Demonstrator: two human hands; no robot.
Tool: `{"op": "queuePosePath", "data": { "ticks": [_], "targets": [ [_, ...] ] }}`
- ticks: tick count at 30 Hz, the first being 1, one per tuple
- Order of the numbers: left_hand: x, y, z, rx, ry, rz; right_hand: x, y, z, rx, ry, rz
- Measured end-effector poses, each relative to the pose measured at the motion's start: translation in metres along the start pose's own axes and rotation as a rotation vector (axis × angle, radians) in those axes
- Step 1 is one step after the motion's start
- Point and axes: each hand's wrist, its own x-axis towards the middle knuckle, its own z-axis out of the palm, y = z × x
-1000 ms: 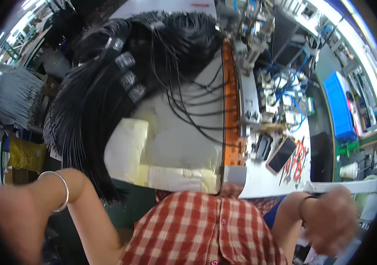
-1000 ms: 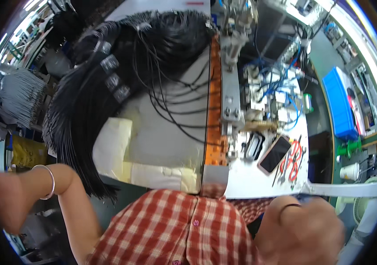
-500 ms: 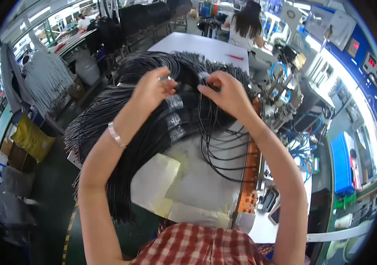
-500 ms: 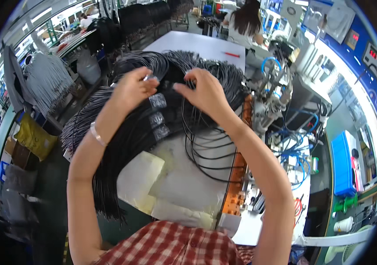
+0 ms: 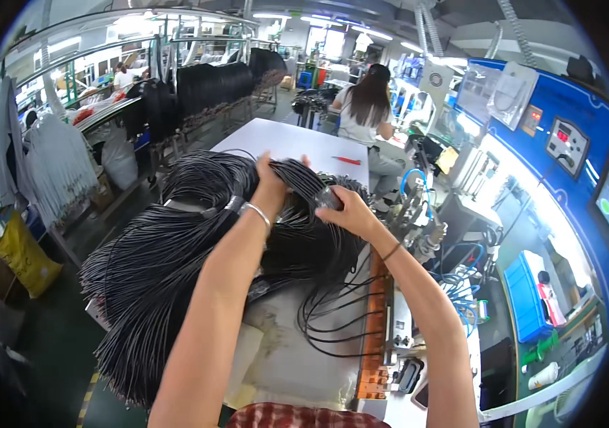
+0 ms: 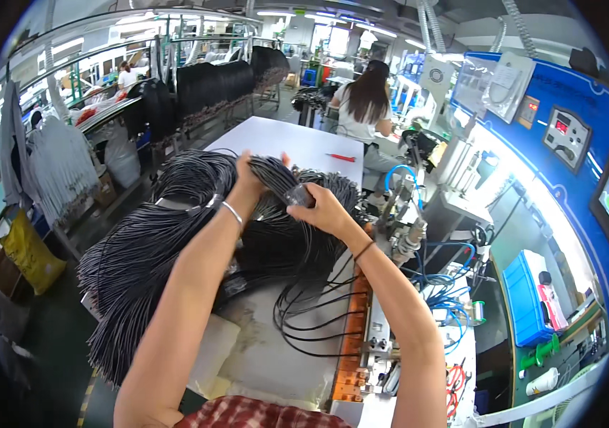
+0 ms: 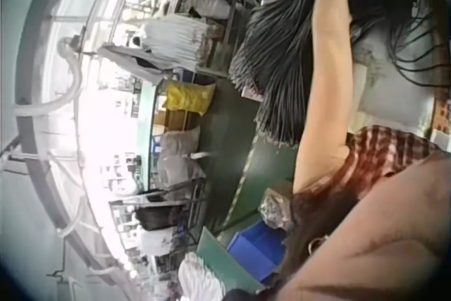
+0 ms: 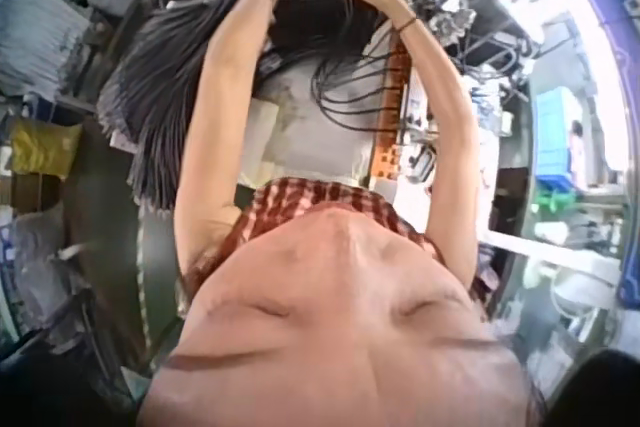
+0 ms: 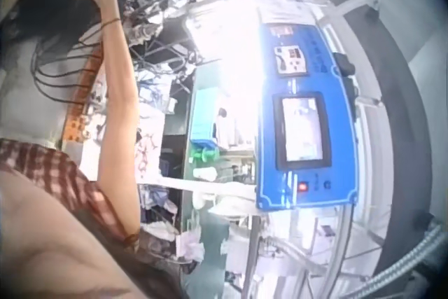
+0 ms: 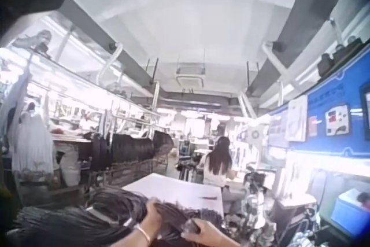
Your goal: The person inserts individual wire ends from a cable bundle into slots on a machine fixture by hand, then rearranges the cable bundles on the workbench.
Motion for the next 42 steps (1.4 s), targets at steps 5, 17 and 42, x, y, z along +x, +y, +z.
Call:
{"op": "queuePosePath", "data": {
  "ticks": [5, 17, 42],
  "targets": [
    [-0.053, 0.068, 0.032, 0.381, -0.284, 0.248, -0.033, -0.004, -0.019, -0.187, -0.138, -0.165],
    [-0.424, -0.010, -0.074, 0.076, 0.357, 0.512, -0.033, 0.007, 0.097, -0.794, -0.146, -0.789],
    [-0.341, -0.034, 0.071, 2.405, -0.484, 0.602, -0.025, 0.003, 0.096, -1.040, 0.330, -0.690]
  ]
}}
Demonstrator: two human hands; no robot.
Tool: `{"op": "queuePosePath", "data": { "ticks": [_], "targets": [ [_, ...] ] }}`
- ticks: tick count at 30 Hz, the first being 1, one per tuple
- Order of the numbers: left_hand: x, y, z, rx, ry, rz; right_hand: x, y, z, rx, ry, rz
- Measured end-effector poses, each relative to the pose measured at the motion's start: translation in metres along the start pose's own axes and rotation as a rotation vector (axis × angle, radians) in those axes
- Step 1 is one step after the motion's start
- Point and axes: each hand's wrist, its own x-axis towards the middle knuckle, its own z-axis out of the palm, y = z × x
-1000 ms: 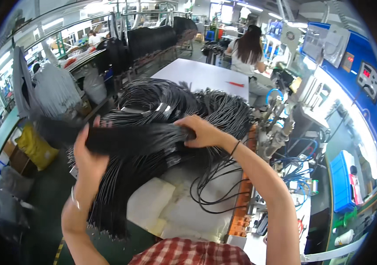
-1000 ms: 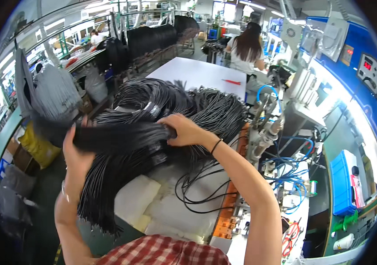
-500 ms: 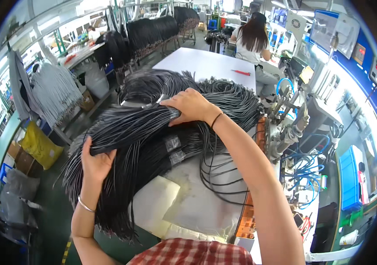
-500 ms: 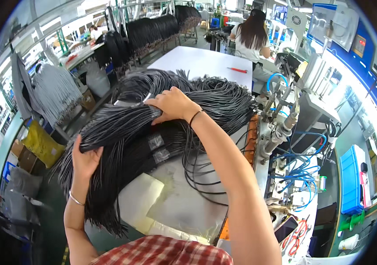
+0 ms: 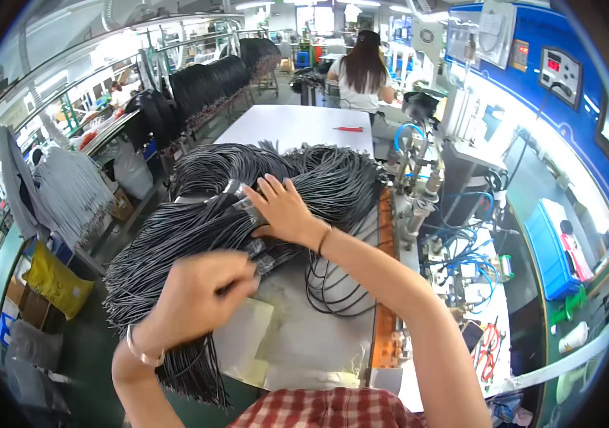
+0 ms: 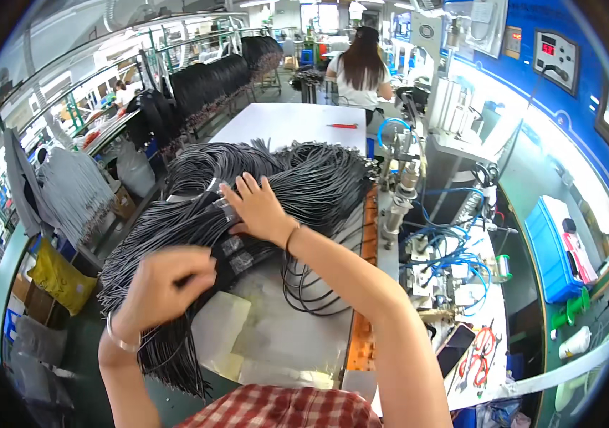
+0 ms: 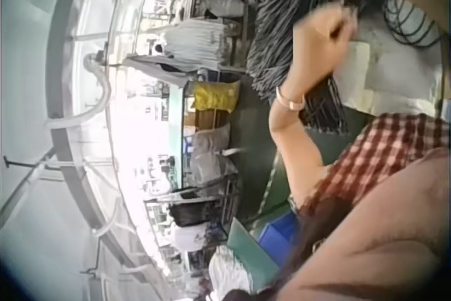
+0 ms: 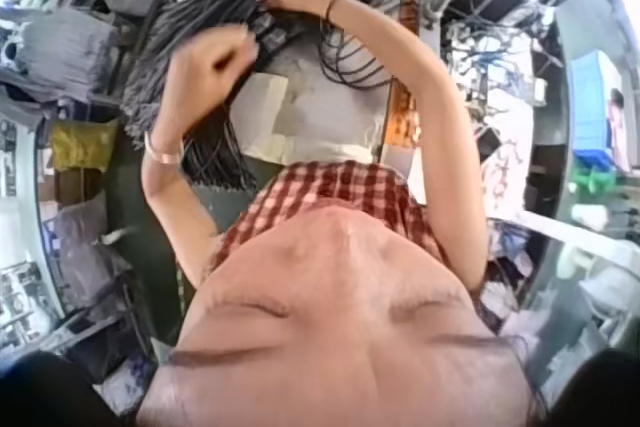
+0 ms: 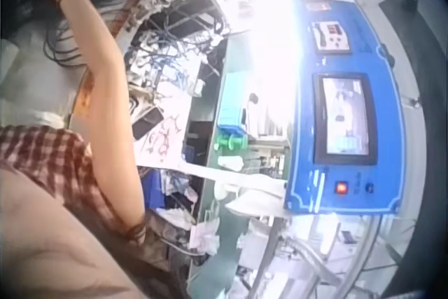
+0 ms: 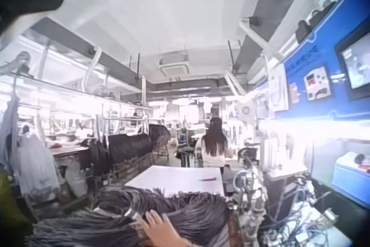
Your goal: The person inserts individual wire ends from a cable bundle into slots on a machine fixture by hand, then rearranges the cable bundles on the workbench.
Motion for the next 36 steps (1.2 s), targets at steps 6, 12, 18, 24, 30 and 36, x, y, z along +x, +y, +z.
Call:
{"op": "queuePosePath", "data": {
  "ticks": [6, 12, 18, 24, 30, 36],
  "targets": [
    [0.192, -0.049, 0.093, 0.317, 0.027, 0.122, -0.100, -0.095, -0.126, 0.501, -0.530, 0.042],
    [0.298, -0.103, 0.270, 0.373, -0.158, -0.157, -0.196, -0.125, -0.186, 1.081, -0.471, 0.639],
    [0.330, -0.101, 0.341, 0.619, -0.147, -0.338, -0.212, -0.117, -0.189, 0.990, -0.512, 0.822],
    [0.347, -0.116, 0.341, 0.546, -0.370, -0.414, -0.218, -0.112, -0.187, 1.019, -0.562, 0.801],
    [0.370, -0.139, 0.304, 0.530, -0.005, -0.174, -0.235, -0.119, -0.179, 1.023, -0.480, 0.863],
    [0.397, -0.166, 0.247, 0.553, 0.385, -0.086, -0.238, -0.129, -0.174, 1.178, -0.413, 1.037]
  ]
}}
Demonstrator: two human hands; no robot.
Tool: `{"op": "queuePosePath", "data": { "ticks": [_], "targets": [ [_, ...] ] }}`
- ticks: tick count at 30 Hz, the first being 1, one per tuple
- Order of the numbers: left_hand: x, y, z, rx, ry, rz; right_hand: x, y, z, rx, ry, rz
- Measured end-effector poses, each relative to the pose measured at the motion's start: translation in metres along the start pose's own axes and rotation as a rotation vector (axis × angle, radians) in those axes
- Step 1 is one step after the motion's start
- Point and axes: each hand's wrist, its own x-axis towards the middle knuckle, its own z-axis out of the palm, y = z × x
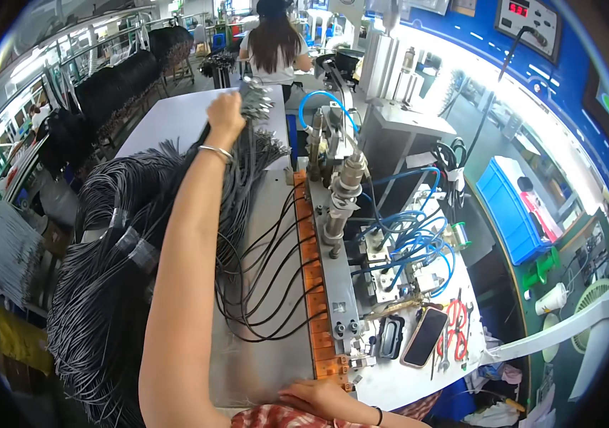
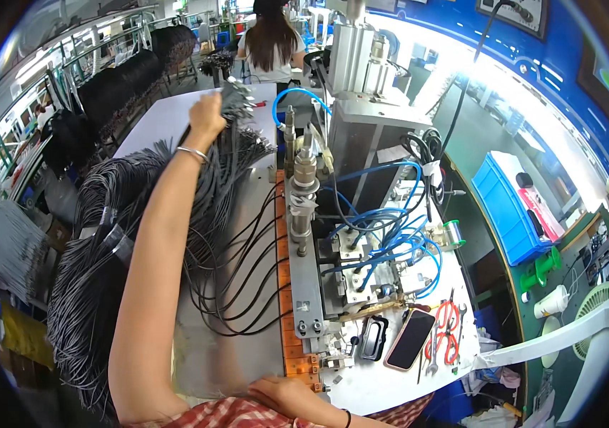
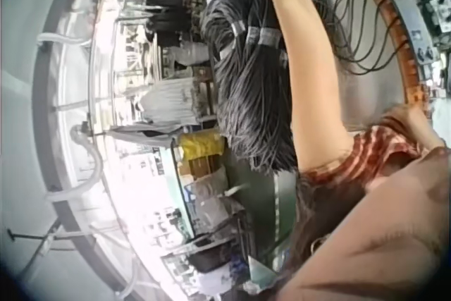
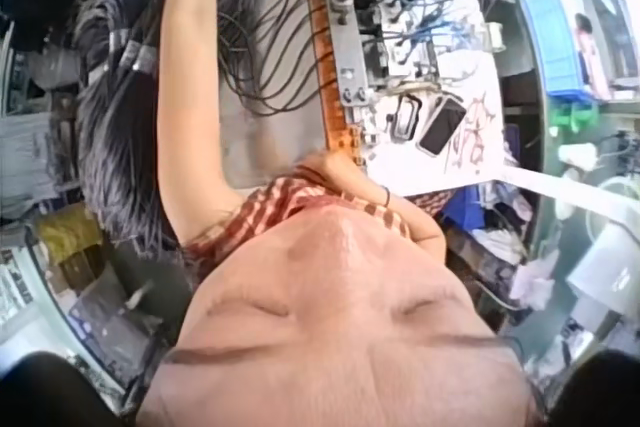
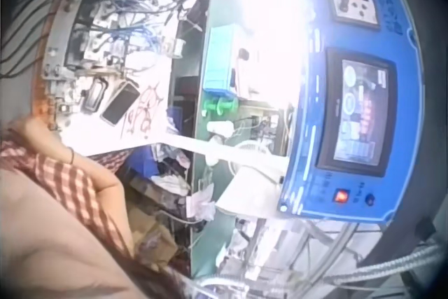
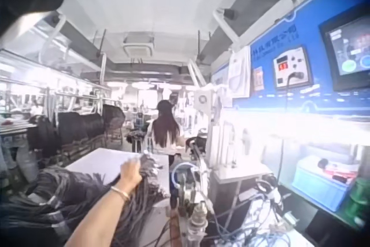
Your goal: The person inserts individual wire ends from a cable bundle into slots on a machine fixture by hand, then rearranges the cable bundles on the workbench.
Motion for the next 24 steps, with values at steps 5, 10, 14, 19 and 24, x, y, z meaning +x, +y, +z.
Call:
{"op": "queuePosePath", "data": {
  "ticks": [5, 10, 14, 19, 24],
  "targets": [
    [0.034, -0.052, -0.009, 0.128, 0.101, -0.033, 0.003, -0.012, -0.009, -0.116, -0.071, 0.008],
    [-0.023, -0.017, 0.019, 0.095, -0.450, -0.190, 0.010, -0.022, -0.016, -0.128, -0.033, -0.069],
    [-0.038, 0.000, 0.018, 0.244, -0.309, 0.113, 0.006, -0.024, -0.020, -0.169, -0.045, -0.129],
    [-0.062, 0.058, 0.010, 0.085, -0.753, 0.675, 0.005, -0.020, -0.017, -0.141, -0.065, -0.184],
    [-0.102, 0.065, 0.029, -0.049, -0.810, 0.550, 0.005, -0.022, -0.018, -0.192, -0.080, -0.186]
  ]
}}
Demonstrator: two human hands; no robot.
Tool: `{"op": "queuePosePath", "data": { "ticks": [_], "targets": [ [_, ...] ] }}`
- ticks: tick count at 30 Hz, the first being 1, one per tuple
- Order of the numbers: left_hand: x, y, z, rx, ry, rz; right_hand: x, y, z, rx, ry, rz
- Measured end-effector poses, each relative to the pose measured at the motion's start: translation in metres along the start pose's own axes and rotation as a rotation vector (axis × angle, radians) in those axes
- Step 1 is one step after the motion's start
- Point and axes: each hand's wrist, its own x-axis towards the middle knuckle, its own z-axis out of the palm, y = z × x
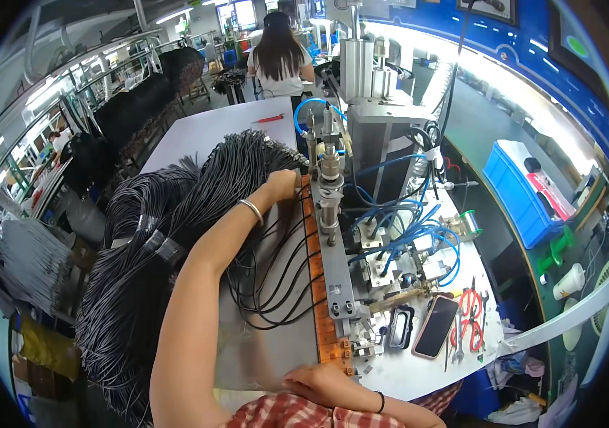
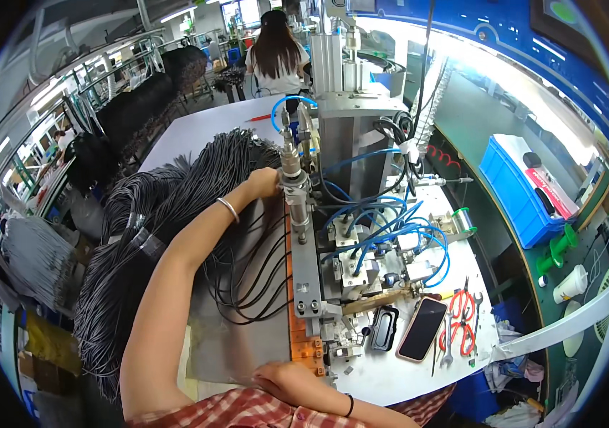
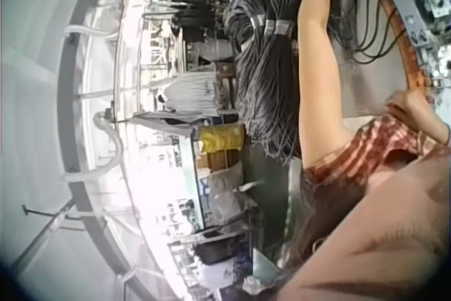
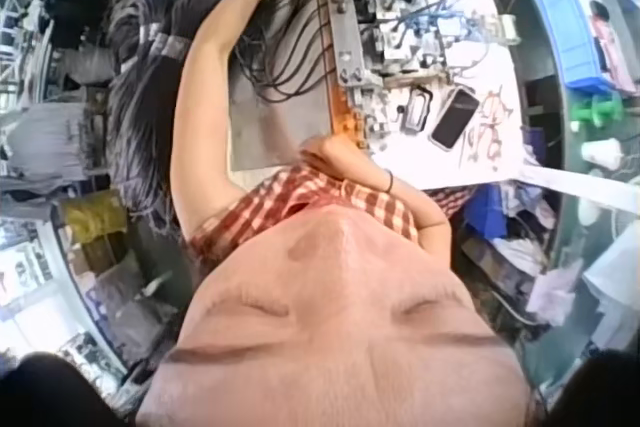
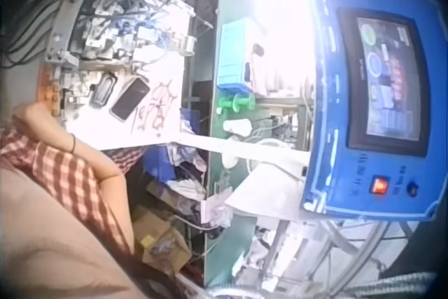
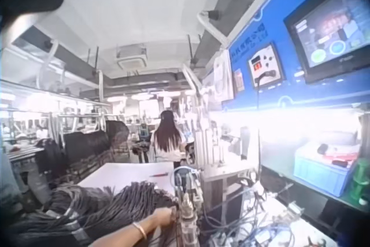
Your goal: The person inserts individual wire ends from a cable bundle into slots on a machine fixture by hand, then rearranges the cable bundles on the workbench.
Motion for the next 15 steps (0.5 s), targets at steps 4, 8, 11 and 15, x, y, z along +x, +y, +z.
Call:
{"op": "queuePosePath", "data": {
  "ticks": [4, 8, 11, 15],
  "targets": [
    [0.017, -0.011, 0.018, 0.407, -0.010, -0.052, -0.004, 0.001, -0.004, 0.049, 0.049, 0.047],
    [0.044, -0.080, 0.043, 0.697, 0.185, -0.250, -0.006, 0.005, -0.001, 0.094, 0.010, 0.085],
    [0.005, -0.184, 0.026, -0.367, 1.471, -0.646, -0.008, 0.000, 0.008, 0.099, -0.022, -0.004],
    [0.047, -0.094, 0.015, 0.533, 0.432, -0.610, -0.006, 0.016, -0.004, 0.095, 0.062, 0.108]
  ]
}}
